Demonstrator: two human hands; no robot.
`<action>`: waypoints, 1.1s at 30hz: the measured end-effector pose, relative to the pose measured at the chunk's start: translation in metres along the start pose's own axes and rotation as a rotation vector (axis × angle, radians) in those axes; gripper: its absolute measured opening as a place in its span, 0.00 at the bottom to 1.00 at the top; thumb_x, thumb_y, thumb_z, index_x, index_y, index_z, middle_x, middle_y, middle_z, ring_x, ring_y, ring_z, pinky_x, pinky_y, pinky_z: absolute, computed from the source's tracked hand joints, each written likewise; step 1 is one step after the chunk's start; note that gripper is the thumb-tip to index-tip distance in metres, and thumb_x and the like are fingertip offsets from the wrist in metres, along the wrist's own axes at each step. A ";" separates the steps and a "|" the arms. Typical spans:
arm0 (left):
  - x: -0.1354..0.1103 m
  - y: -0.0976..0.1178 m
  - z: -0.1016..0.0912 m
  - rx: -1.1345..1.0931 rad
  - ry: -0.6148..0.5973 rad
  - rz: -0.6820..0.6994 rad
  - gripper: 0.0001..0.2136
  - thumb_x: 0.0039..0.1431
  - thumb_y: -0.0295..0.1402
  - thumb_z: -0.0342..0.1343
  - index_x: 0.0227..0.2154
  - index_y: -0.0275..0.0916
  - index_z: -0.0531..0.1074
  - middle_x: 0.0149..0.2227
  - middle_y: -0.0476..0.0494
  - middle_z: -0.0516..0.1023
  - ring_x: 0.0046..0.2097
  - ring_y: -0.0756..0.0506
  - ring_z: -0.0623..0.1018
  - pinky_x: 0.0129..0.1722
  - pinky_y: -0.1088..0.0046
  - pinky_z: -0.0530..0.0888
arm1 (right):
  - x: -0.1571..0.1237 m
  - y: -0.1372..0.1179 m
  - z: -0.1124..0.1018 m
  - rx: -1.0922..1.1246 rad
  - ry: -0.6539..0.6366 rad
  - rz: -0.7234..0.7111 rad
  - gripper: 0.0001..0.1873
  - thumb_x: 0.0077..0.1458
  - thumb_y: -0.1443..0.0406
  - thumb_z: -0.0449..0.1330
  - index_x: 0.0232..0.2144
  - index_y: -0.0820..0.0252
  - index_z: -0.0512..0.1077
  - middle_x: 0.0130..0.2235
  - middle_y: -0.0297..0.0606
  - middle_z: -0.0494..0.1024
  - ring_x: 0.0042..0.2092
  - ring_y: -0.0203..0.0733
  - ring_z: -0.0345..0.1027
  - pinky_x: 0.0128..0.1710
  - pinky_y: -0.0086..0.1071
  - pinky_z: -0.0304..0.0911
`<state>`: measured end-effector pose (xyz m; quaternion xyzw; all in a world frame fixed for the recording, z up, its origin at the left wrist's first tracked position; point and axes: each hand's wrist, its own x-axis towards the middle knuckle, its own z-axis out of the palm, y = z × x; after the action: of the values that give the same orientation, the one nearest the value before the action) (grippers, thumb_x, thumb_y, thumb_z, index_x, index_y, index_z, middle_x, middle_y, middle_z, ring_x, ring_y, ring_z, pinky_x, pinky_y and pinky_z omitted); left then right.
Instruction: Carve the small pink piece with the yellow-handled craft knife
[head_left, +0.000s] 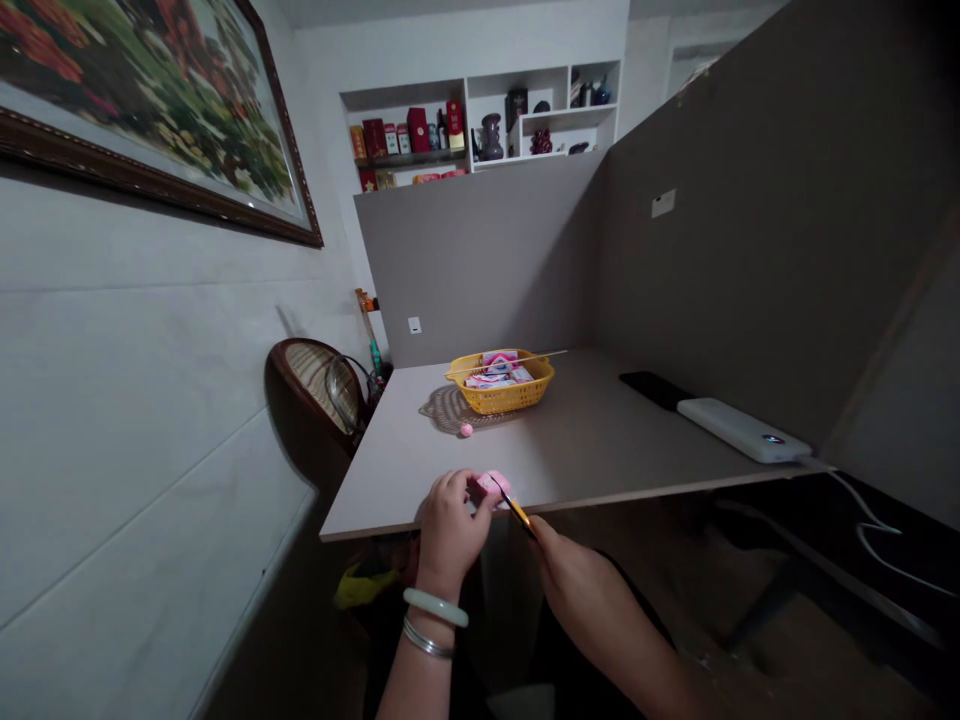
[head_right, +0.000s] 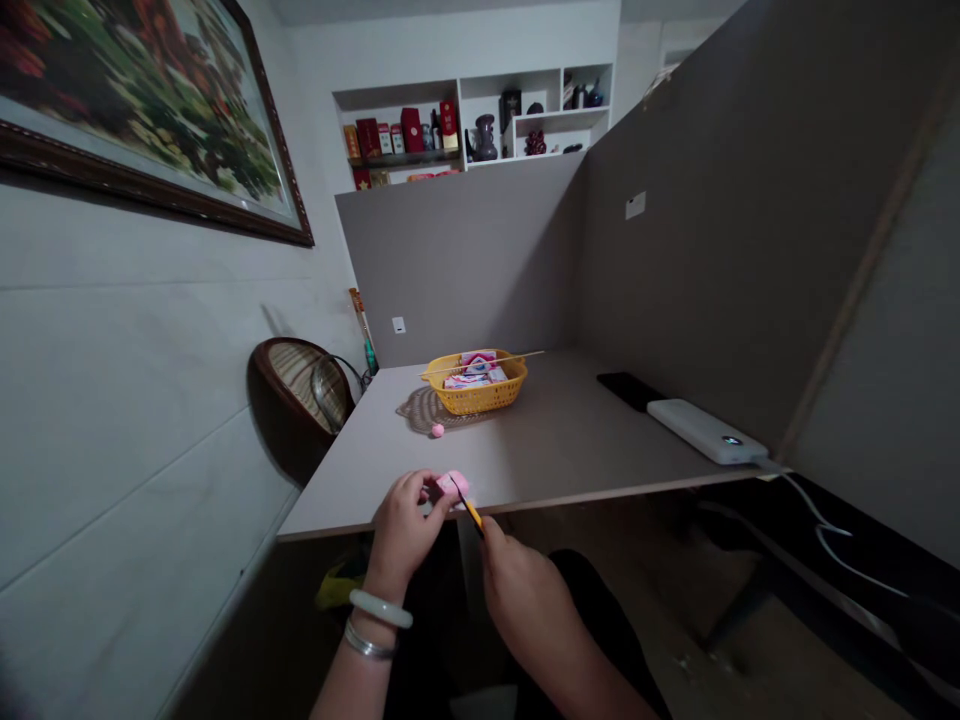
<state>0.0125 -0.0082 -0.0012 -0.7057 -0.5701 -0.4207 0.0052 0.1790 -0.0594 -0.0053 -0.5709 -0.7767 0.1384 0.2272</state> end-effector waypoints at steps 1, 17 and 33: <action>0.000 0.000 0.000 0.004 0.002 -0.004 0.08 0.58 0.39 0.55 0.36 0.41 0.70 0.36 0.46 0.74 0.37 0.47 0.73 0.37 0.71 0.70 | 0.003 -0.001 0.000 -0.023 0.010 -0.003 0.18 0.63 0.68 0.41 0.49 0.60 0.66 0.38 0.42 0.79 0.37 0.43 0.75 0.32 0.27 0.58; 0.001 0.000 0.000 0.006 0.008 -0.033 0.07 0.58 0.38 0.55 0.36 0.41 0.69 0.36 0.46 0.74 0.39 0.46 0.73 0.38 0.70 0.69 | 0.006 0.001 -0.004 0.017 -0.022 -0.002 0.16 0.64 0.66 0.41 0.45 0.57 0.67 0.37 0.39 0.79 0.38 0.41 0.74 0.31 0.26 0.55; 0.003 0.001 0.000 0.023 0.004 -0.033 0.08 0.57 0.37 0.56 0.36 0.40 0.70 0.37 0.46 0.75 0.39 0.46 0.73 0.38 0.72 0.68 | -0.003 0.012 0.003 0.057 -0.018 0.011 0.17 0.64 0.66 0.41 0.45 0.57 0.67 0.39 0.40 0.79 0.39 0.42 0.74 0.33 0.27 0.56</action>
<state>0.0131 -0.0068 0.0011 -0.6954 -0.5863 -0.4155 0.0075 0.1885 -0.0588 -0.0140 -0.5670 -0.7715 0.1670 0.2356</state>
